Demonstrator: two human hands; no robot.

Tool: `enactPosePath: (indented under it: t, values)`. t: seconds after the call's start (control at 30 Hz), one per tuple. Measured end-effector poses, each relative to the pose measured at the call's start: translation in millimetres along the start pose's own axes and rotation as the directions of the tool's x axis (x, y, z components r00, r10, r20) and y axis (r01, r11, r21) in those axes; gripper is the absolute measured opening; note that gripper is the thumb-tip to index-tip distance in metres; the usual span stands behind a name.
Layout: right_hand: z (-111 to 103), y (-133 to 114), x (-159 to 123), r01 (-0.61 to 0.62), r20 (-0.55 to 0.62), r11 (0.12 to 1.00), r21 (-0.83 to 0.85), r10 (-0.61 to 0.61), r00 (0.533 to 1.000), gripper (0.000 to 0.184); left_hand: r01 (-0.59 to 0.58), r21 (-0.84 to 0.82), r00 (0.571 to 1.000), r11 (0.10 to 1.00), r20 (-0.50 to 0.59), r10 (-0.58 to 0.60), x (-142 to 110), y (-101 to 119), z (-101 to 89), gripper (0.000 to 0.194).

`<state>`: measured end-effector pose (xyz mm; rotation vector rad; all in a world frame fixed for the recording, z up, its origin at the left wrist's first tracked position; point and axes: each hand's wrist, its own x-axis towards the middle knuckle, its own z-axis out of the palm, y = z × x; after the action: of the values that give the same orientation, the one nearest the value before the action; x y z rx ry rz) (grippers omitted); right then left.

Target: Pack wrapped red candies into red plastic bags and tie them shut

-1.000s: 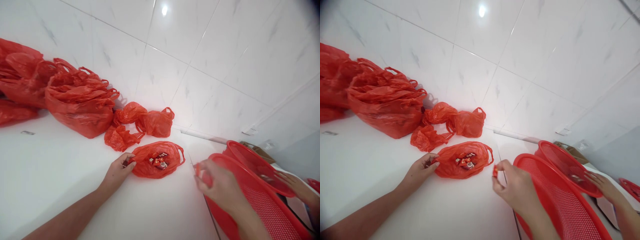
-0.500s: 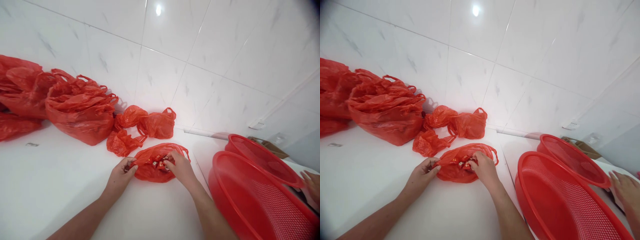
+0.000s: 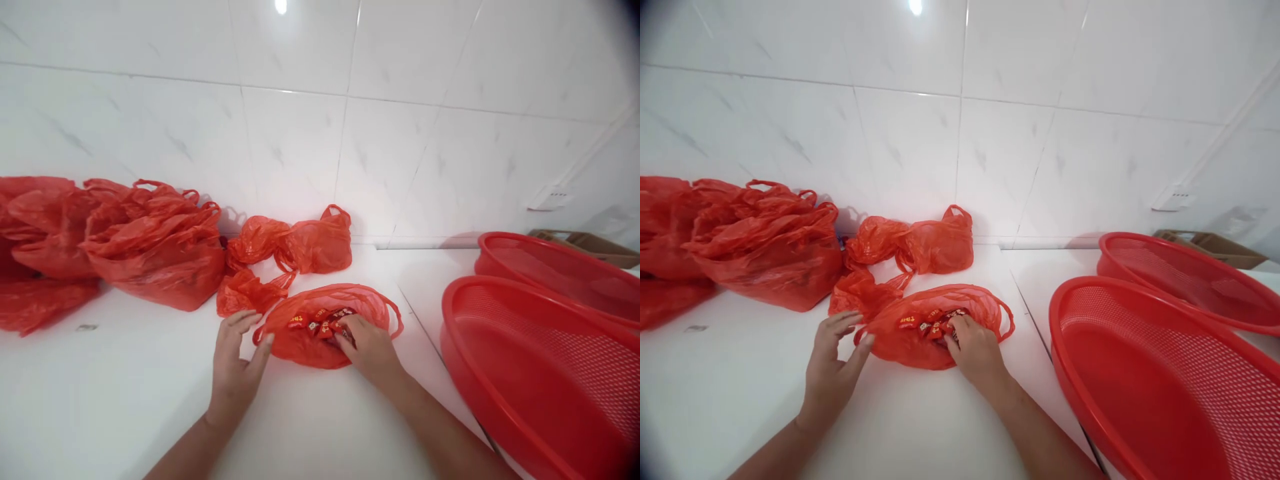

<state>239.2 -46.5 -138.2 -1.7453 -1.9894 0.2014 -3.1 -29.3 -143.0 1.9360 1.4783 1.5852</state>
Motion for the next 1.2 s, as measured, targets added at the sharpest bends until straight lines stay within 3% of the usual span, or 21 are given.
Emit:
enactPosePath:
  t: [0.07,0.13,0.2,0.23,0.33,0.4,0.6,0.77,0.87,1.0,1.1,1.2]
  values:
    - [2.2,-2.8,4.4,-0.029,-0.075,0.998,-0.060,0.025,0.997,0.015,-0.267,0.077,0.961,0.961,0.090,0.260,1.3,15.3,0.5,0.023]
    - [5.4,-4.1,9.1,-0.039,-0.107,0.993,-0.107,0.027,0.994,0.015,-0.440,0.012,0.850,0.898,0.329,0.412,3.9,30.2,8.5,0.022]
    - [9.1,-3.3,12.7,-0.023,-0.103,0.993,-0.114,0.011,0.995,0.017,-0.479,-0.088,0.714,0.874,0.540,0.446,8.6,39.9,23.9,0.028]
    - [10.8,-2.1,13.7,-0.014,-0.095,0.994,-0.104,0.004,0.995,0.018,-0.463,-0.100,0.683,0.881,0.592,0.427,11.7,41.8,33.1,0.032]
    - [13.4,2.5,13.3,0.015,-0.069,0.998,-0.060,-0.019,0.997,0.020,-0.383,0.032,0.719,0.923,0.637,0.277,22.6,36.1,56.0,0.035]
    - [12.1,4.0,10.6,0.028,-0.056,0.999,-0.041,-0.030,0.998,0.021,-0.327,0.157,0.736,0.932,0.661,0.147,28.9,27.8,61.0,0.033]
    - [3.3,-5.3,-1.8,0.024,0.012,0.999,-0.039,-0.024,1.000,0.019,-0.216,0.314,0.767,0.925,0.641,-0.038,30.1,17.6,43.5,0.033]
    - [5.8,-9.6,-2.7,0.048,0.075,0.997,-0.054,-0.044,0.996,0.030,-0.191,0.231,0.782,0.954,0.623,0.005,21.7,20.4,46.5,0.027]
    - [8.0,-8.6,-0.9,0.023,0.103,0.999,-0.036,-0.019,0.995,0.029,-0.204,0.158,0.768,0.966,0.638,0.058,17.7,18.9,52.9,0.027]
    - [9.4,-8.3,-1.4,0.001,0.106,1.000,-0.021,0.002,0.994,0.026,-0.068,0.132,0.750,0.989,0.661,-0.036,13.2,15.9,56.1,0.025]
    - [11.5,-9.5,-3.1,0.000,0.098,0.999,-0.040,0.004,0.995,0.027,0.043,0.138,0.761,0.990,0.638,-0.122,10.2,16.6,55.8,0.021]
    - [14.5,-11.4,-4.3,-0.011,0.087,0.999,-0.052,0.015,0.996,0.034,0.065,0.081,0.779,0.995,0.619,-0.101,8.6,20.5,54.1,0.018]
